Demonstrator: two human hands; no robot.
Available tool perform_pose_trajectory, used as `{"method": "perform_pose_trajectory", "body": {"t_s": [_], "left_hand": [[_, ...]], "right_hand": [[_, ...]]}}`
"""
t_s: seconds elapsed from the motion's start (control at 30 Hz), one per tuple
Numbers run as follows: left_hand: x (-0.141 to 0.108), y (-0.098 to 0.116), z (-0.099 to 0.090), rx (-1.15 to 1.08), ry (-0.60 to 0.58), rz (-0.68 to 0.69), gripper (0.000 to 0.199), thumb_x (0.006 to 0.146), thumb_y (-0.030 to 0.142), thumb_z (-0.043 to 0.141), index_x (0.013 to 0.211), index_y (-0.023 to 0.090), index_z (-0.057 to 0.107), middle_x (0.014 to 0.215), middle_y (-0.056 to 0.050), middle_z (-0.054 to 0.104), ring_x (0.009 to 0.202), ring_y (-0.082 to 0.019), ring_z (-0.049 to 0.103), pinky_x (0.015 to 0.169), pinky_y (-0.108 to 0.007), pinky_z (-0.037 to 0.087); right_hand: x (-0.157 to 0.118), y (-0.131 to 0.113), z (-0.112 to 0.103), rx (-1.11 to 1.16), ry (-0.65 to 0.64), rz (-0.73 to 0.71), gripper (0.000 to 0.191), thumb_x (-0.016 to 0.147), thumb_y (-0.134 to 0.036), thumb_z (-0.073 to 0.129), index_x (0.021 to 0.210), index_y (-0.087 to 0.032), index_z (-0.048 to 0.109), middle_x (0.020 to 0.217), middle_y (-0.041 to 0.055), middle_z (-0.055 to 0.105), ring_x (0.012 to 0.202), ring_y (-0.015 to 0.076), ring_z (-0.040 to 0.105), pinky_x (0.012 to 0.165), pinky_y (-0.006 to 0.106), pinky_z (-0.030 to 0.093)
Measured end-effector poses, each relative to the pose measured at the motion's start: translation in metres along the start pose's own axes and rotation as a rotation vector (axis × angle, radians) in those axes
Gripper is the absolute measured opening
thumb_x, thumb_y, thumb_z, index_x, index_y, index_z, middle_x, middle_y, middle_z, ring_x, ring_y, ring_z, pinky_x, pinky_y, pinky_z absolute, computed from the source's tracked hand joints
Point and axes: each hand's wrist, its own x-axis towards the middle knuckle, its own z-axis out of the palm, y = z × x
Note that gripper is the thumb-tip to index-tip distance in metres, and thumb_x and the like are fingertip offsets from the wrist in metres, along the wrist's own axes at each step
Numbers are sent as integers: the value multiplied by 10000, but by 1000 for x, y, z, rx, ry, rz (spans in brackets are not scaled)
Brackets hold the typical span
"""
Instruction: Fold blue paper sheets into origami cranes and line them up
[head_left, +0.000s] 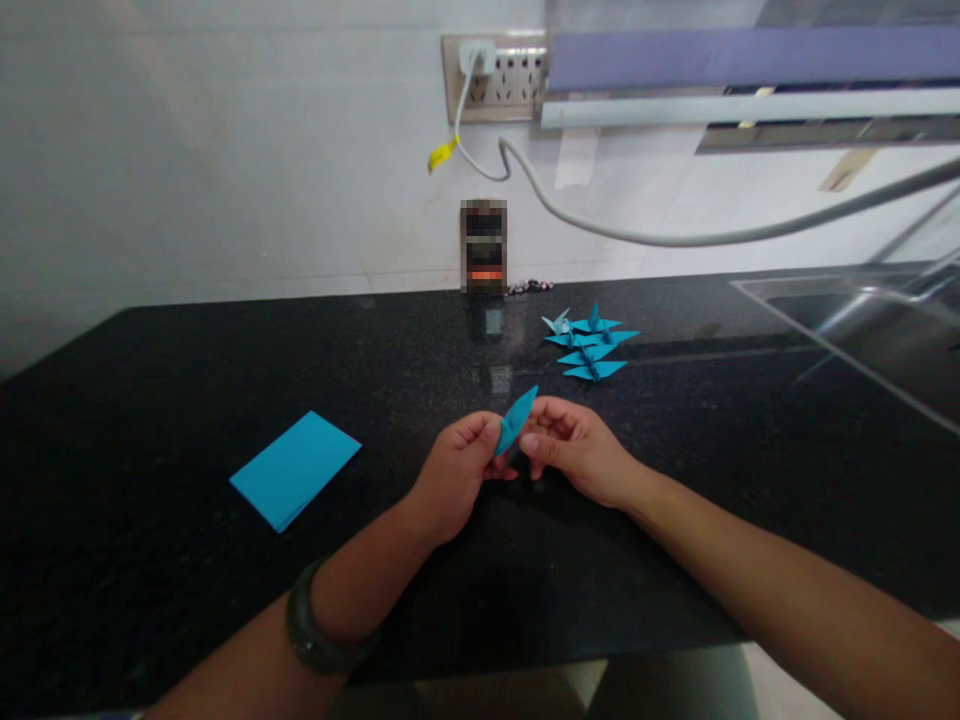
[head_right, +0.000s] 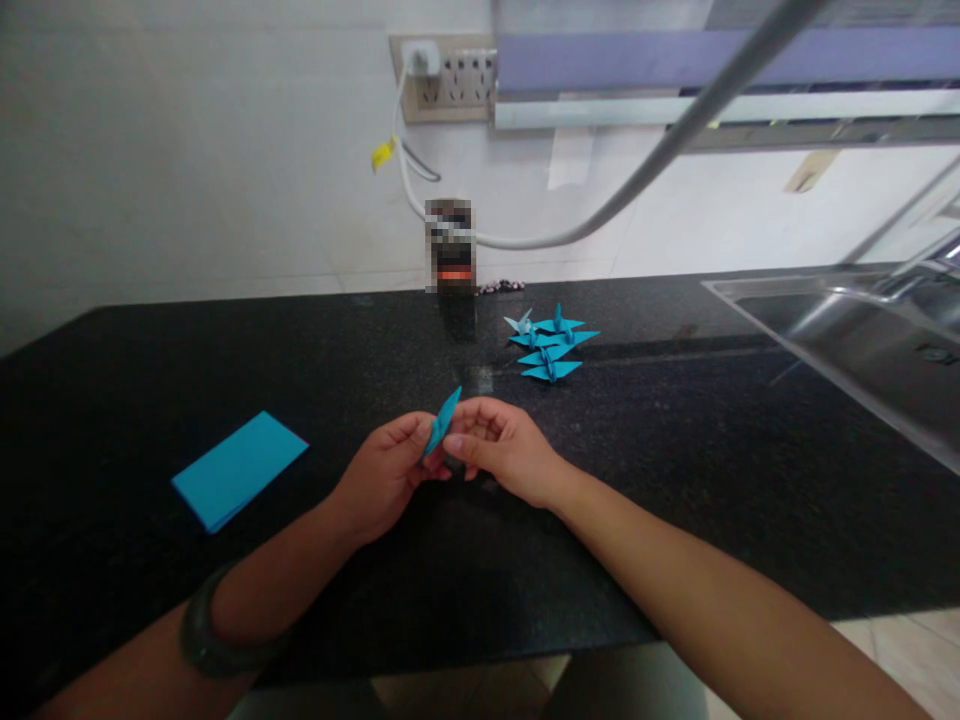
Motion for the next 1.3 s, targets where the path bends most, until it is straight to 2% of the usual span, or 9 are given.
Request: {"method": "perform_pose_trajectory", "body": {"t_s": [0.1,0.23,0.33,0.43,0.53,0.63,0.8,1.1,1.3], "left_hand": [[0,-1,0,-156,-119,-105,245,744,378,626,680,151,557,516,58,439,511,-81,483,558,-238,484],[0,-3,1,-143,-179,-185,214,745,352,635,817,153,601,525,54,501,481,-64,470,608,-269,509],[2,-5,0,-37,-100,-134,184,758,324,623,806,146,619,660,9,615,584,-82,551,670,-256,492],[4,-4,-2,113,72,38,222,781,355,591,805,144,657,738,-15,658,696,-113,594,741,-267,477],[4,-2,-4,188,116,98,223,703,331,678,827,146,682,757,-25,690,724,-143,624,737,-285,489],[2,0,-3,147,94,63,226,612,258,748,796,144,686,712,-22,706,654,-150,643,666,-281,509],[1,-1,-1,67,110,58,180,637,256,728,755,134,668,657,-18,700,610,-141,651,640,-271,521],[1,-3,-2,50,101,186,125,611,160,724,704,154,642,636,14,663,585,-111,616,605,-238,498],[3,-4,-5,14,82,175,87,593,131,719,655,157,664,613,13,672,575,-102,610,600,-222,490]], "right_hand": [[1,-1,-3,-2,-26,-2,335,675,-232,721,994,-218,622,812,-8,585,611,83,577,498,194,470],[0,-2,-3,-109,69,-120,97,669,-205,718,753,-175,680,880,10,529,666,69,542,520,179,460],[0,-6,-1,-139,117,-91,118,672,-247,716,673,-153,645,748,-4,555,579,60,520,487,181,438],[0,-10,1,-158,212,17,205,647,-303,729,662,-148,595,584,-36,563,455,52,485,437,185,413],[2,-13,1,-194,267,56,251,591,-308,761,642,-146,575,531,-48,567,417,53,483,409,180,404],[1,-13,2,-211,255,64,247,571,-289,773,662,-142,596,535,-44,588,425,54,502,411,171,409],[0,-11,3,-170,162,59,232,595,-287,762,734,-157,629,589,-21,644,509,88,588,462,185,456],[-1,-6,-1,-82,112,-44,189,632,-231,736,768,-167,622,574,-40,625,453,65,556,448,177,460],[-3,-11,-1,-189,101,-101,80,676,-207,662,710,-166,603,574,-30,602,477,75,556,481,195,462]]}}
